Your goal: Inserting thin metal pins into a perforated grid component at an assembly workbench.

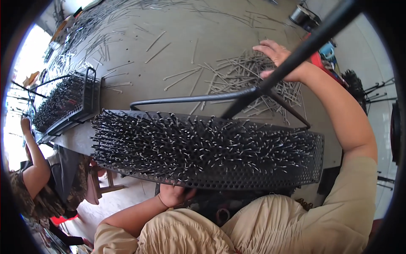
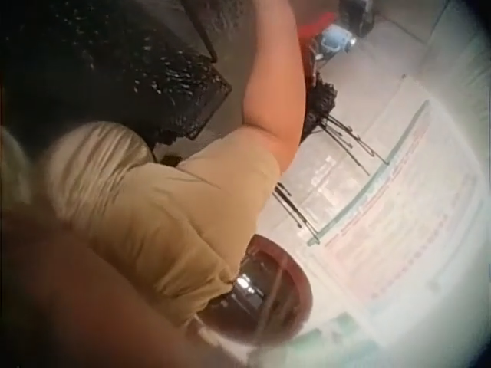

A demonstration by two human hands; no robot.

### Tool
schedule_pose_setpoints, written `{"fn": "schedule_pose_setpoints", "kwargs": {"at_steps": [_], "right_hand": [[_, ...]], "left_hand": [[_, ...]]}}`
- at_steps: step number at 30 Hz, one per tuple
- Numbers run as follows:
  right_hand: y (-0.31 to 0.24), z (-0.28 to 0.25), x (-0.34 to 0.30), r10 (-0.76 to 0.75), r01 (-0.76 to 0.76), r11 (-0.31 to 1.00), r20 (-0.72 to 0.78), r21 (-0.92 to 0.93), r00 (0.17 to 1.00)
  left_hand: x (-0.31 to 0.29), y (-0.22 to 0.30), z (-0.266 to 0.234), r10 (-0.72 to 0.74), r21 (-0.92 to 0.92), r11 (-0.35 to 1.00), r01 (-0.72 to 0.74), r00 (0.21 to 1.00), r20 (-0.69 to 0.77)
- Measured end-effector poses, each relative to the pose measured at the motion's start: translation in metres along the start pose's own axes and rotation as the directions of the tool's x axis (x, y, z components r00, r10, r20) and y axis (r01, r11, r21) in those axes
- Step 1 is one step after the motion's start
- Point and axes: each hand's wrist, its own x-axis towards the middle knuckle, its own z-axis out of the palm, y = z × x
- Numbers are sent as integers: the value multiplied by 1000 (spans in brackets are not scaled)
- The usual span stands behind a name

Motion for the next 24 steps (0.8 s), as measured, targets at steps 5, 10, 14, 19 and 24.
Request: {"fn": "schedule_pose_setpoints", "kwargs": {"at_steps": [5, 10, 14, 19, 24], "right_hand": [[-19, 12, -43, -83, 96, 993, 174, -71, 981], [-19, 33, -25, -156, 162, 972, 48, -172, 987], [5, 27, 21, -25, 41, 981, 88, -190, 996], [16, 21, 58, 75, -57, 994, 193, -98, 978], [12, 40, 46, -99, 105, 988, 52, -116, 994]], "left_hand": [[-7, 4, 6, -44, -4, 999, 44, 985, -168], [-7, 0, 8, -32, -9, 999, 32, 999, -32], [-18, -8, 13, -29, 19, 999, 29, 999, -27], [-16, -10, 10, 0, 25, 1000, 0, 1000, 8], [-12, -7, 5, 70, 86, 994, -68, 997, -15]]}}
